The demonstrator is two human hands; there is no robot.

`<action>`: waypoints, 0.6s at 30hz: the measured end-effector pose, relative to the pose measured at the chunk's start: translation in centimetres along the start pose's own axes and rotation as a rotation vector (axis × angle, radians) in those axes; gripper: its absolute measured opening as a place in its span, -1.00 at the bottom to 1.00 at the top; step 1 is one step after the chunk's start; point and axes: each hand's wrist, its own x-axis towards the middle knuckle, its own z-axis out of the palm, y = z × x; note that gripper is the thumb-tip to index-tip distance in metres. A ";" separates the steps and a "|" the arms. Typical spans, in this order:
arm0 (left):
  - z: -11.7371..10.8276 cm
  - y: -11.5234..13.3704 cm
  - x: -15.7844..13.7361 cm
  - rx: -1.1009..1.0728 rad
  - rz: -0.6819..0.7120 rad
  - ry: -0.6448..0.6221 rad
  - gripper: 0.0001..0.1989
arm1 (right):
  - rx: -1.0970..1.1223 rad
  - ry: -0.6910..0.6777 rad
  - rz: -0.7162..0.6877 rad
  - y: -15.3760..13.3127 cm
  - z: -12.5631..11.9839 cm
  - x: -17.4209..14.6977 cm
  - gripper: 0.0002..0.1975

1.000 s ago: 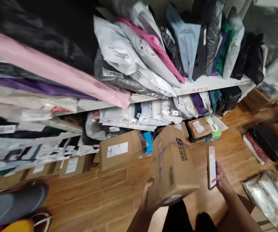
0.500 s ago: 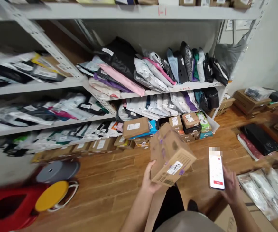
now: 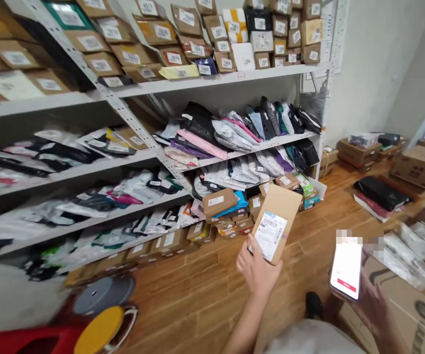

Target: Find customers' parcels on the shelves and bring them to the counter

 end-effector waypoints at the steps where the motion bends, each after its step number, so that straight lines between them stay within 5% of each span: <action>1: -0.8 -0.1 -1.4 0.022 -0.008 0.013 0.10 | 0.081 -0.042 0.017 0.9 1.3 -1.3 -0.23; 5: -4.3 -1.1 -7.0 0.034 -0.062 -0.027 0.09 | 0.162 -0.207 0.144 3.0 7.4 -6.0 -0.02; 9: -7.9 -2.8 -11.3 0.007 -0.065 -0.071 0.05 | 0.096 -0.231 0.068 4.1 12.0 -9.6 0.00; 18: -12.9 -2.7 -15.7 0.007 -0.076 -0.016 0.12 | -0.090 -0.254 -0.006 3.9 14.1 -16.1 0.05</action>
